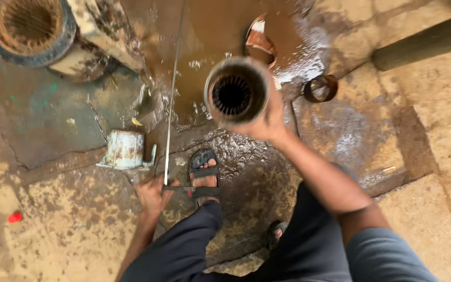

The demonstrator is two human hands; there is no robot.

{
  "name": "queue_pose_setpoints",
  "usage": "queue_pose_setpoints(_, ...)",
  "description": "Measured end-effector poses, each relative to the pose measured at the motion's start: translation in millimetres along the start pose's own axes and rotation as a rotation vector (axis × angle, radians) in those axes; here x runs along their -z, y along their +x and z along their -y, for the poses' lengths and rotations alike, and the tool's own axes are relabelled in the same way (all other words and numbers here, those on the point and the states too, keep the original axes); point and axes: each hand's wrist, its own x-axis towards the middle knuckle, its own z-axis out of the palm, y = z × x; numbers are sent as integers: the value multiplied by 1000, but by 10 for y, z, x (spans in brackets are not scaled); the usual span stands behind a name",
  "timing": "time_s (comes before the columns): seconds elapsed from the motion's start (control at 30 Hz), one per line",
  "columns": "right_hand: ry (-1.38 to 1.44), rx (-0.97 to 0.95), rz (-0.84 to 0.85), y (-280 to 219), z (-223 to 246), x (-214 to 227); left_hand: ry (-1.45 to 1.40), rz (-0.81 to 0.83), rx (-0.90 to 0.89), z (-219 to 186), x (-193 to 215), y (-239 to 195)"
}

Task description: The person uses a long metal rod to clean and scrape the interior of a cylindrical motor stator part on a stone floor.

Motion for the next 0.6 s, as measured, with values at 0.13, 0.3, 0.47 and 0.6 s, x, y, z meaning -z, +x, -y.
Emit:
queue_pose_setpoints(0.13, 320, 51, 51, -221, 151, 17, -127, 3, -26, 2, -133, -266)
queue_pose_setpoints(0.3, -102, 166, 122, -501, 292, 191, -4, 62, 68, 115, -481, -536)
queue_pose_setpoints(0.47, 171, 124, 78, -614, 336, 48, 35, 180, 102, 243, -669, -683)
queue_pose_setpoints(0.6, -40, 111, 141, -650, 455, 109, 46, 193, 98, 233, -724, -734)
